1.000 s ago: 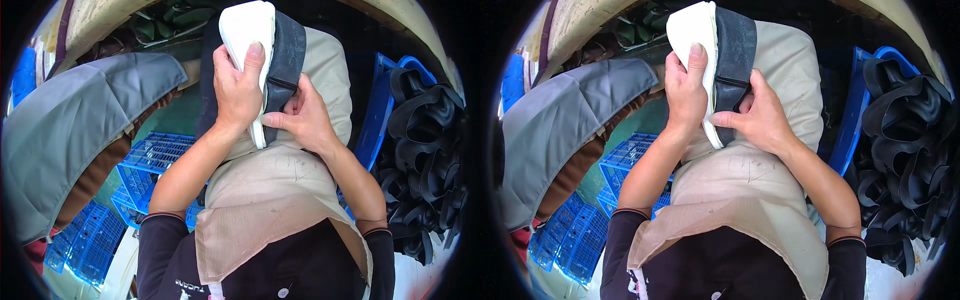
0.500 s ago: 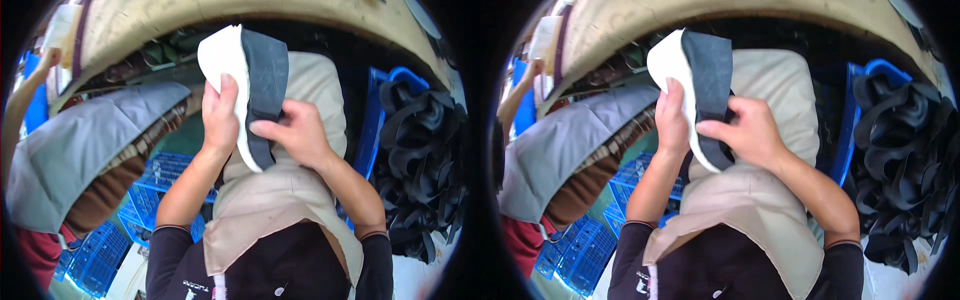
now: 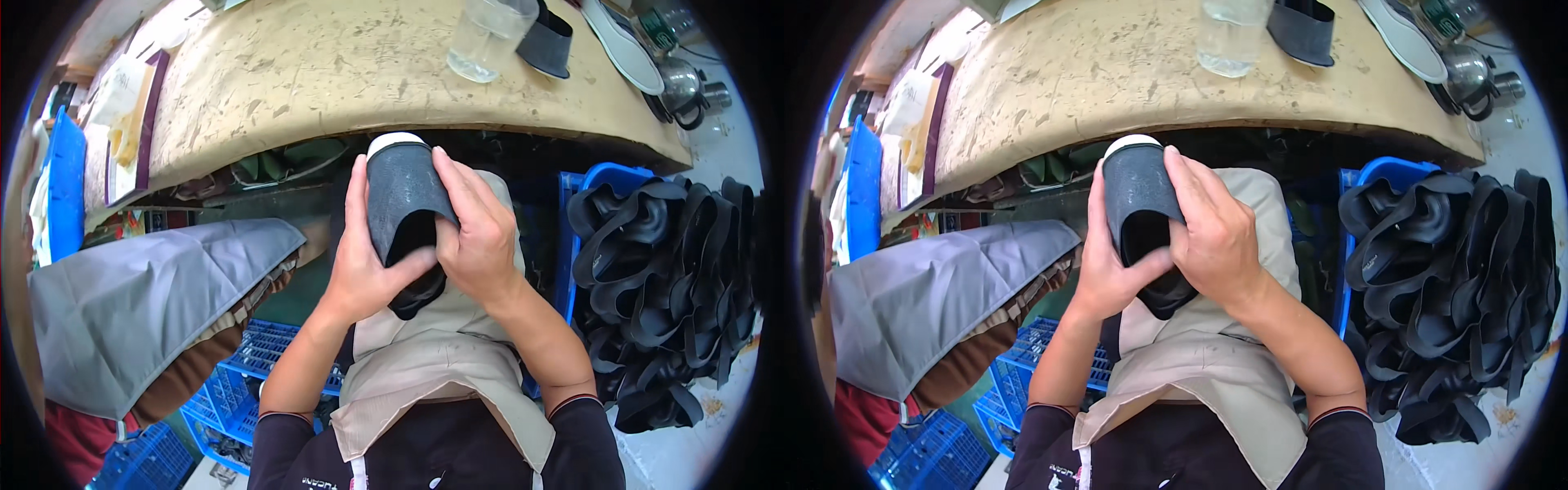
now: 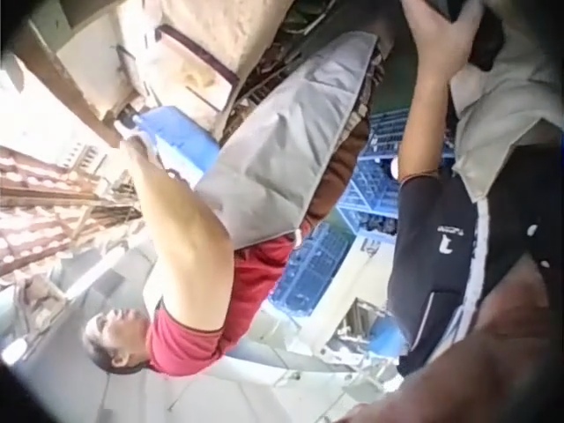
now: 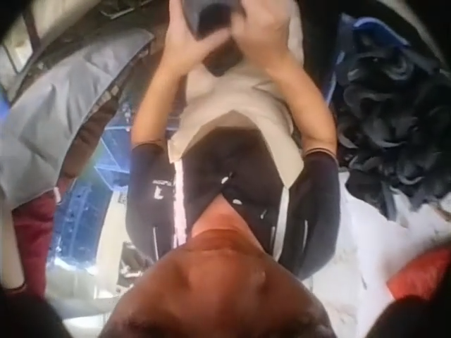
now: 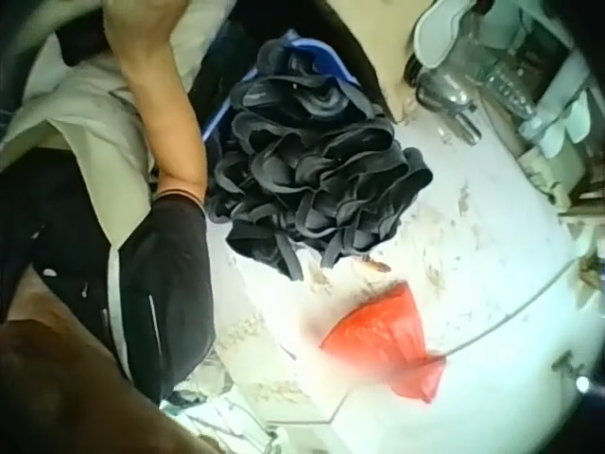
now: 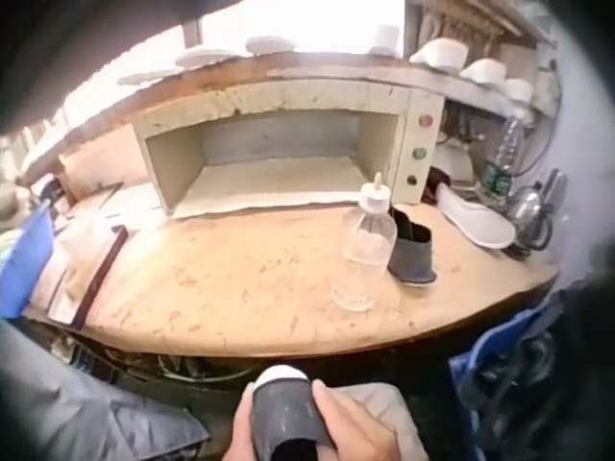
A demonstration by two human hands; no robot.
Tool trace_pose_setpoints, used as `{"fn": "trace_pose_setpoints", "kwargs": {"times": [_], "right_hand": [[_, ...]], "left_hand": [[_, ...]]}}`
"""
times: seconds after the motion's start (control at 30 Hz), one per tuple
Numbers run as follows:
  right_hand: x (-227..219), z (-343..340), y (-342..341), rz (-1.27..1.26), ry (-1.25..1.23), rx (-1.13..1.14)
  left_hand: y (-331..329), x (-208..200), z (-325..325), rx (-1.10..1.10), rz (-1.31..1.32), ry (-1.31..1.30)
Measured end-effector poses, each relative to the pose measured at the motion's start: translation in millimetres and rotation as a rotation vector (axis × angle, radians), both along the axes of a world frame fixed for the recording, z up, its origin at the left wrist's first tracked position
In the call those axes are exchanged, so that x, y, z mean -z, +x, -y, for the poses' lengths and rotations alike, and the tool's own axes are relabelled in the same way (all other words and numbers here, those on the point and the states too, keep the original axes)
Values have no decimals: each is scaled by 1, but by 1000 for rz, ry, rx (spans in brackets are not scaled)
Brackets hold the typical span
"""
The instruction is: Assembling shoes by applying adhesive and attaching the upper components to the sole.
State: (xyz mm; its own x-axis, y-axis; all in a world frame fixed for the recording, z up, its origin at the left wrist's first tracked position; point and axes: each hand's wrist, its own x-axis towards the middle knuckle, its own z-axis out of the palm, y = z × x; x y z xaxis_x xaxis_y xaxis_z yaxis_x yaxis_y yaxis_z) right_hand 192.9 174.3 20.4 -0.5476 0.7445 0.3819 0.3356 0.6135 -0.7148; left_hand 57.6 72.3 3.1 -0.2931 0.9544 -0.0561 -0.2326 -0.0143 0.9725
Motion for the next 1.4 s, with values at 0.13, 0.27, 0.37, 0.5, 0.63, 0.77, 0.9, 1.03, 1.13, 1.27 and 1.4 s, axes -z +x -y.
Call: {"fn": "trace_pose_setpoints", "kwargs": {"times": [0.13,0.27,0.37,0.5,0.63,0.77,0.9,1.03,1.13,1.27,1.4], "right_hand": [[-10,-5,-6,9,41,11],[-35,-7,-9,38,-130,-138],[-61,-31,-8,29,-151,-170],[-72,-109,-32,-222,-18,139],[-58,-146,-60,-193,16,122],[-69,-145,-60,-51,-20,119],[-92,-105,-40,150,1,-39],[-91,-64,-9,326,99,-187],[-76,-44,2,427,176,-320],[-63,-17,3,576,225,-346],[-48,-9,3,618,271,-385]], "left_hand": [[-2,-10,-16,-96,-75,-172],[-2,-8,-11,-304,16,-196],[-29,-5,4,-324,52,-187],[-42,-20,31,-324,71,-182],[-46,-38,39,-286,37,-157],[-50,-40,51,-245,-58,-215],[-64,-23,66,-261,-187,-282],[-72,0,74,-224,-253,-320],[-80,19,77,-213,-277,-350],[-90,24,87,-217,-435,-340],[-92,18,89,-210,-455,-380]]}}
